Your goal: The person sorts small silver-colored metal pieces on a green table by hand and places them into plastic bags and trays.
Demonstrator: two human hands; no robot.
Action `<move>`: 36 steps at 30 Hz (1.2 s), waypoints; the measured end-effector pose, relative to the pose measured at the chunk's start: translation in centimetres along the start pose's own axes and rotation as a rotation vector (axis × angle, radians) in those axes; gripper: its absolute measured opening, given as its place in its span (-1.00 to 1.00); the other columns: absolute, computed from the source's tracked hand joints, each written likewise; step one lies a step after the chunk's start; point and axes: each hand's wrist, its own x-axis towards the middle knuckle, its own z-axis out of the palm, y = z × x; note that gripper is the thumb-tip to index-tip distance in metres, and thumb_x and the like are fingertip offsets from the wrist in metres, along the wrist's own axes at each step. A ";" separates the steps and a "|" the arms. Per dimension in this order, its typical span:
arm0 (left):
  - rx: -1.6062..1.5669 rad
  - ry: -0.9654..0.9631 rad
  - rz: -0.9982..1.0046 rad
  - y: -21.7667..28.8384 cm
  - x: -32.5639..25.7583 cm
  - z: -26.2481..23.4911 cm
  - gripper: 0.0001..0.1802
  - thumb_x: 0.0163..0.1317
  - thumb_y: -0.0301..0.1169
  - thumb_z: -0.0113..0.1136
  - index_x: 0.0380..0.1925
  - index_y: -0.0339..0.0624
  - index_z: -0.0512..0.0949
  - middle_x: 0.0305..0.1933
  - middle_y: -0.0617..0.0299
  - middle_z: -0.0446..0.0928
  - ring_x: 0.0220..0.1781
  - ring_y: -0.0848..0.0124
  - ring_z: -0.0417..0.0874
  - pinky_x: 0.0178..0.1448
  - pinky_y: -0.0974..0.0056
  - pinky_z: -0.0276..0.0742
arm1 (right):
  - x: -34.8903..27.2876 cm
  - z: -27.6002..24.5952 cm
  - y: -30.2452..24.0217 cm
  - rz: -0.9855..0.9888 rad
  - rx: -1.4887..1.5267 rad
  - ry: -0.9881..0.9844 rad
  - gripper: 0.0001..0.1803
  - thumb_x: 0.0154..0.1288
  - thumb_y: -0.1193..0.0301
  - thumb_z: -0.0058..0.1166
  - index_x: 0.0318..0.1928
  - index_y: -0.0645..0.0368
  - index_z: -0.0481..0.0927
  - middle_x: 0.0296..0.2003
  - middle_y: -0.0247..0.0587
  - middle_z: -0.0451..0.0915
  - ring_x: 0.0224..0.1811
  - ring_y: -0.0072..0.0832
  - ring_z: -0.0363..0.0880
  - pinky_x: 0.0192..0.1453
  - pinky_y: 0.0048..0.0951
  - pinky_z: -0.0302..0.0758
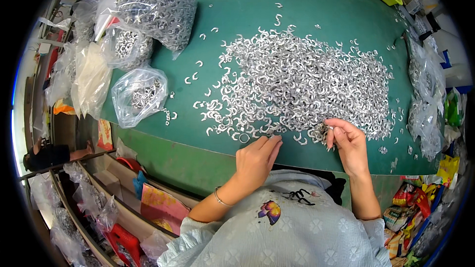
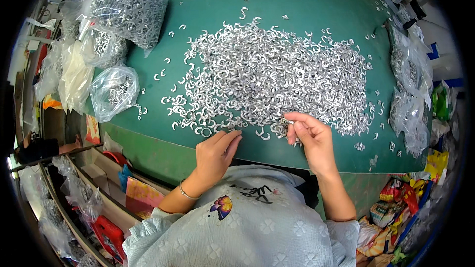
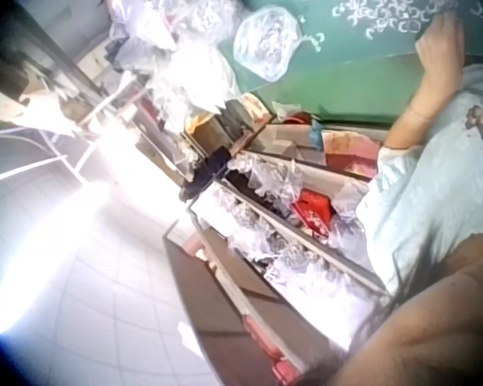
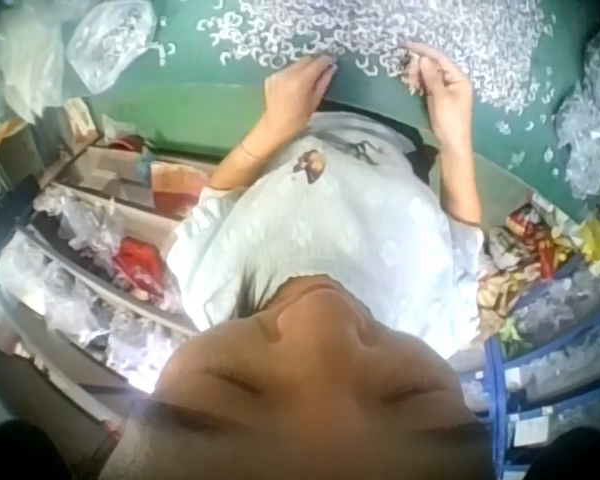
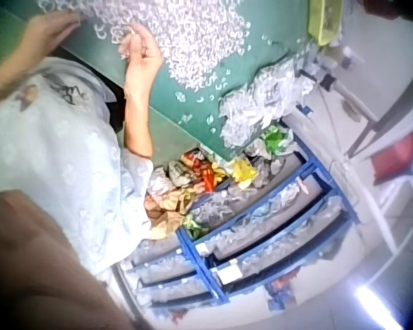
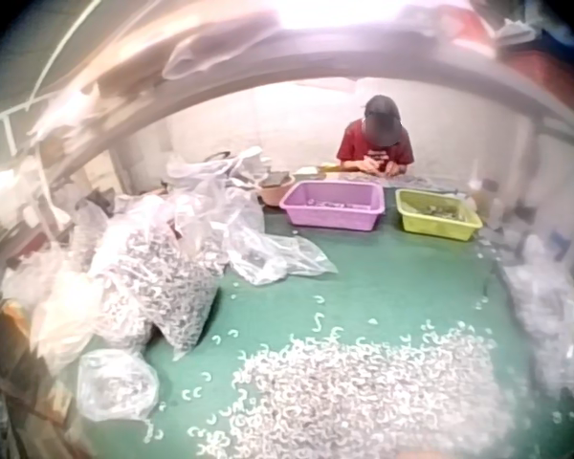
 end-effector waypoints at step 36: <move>-0.164 0.819 -0.055 -9.7 21.2 -22.6 -0.78 0.17 -0.33 0.12 -0.40 -0.31 0.56 -0.65 0.26 0.51 -0.62 0.56 0.46 -0.49 0.41 0.34 | 0.7 5.9 3.6 -0.652 -1.357 -0.206 -0.78 0.01 0.31 0.20 -0.38 0.10 0.48 -0.57 -0.29 0.38 -0.51 -0.35 0.48 -0.54 -0.38 0.40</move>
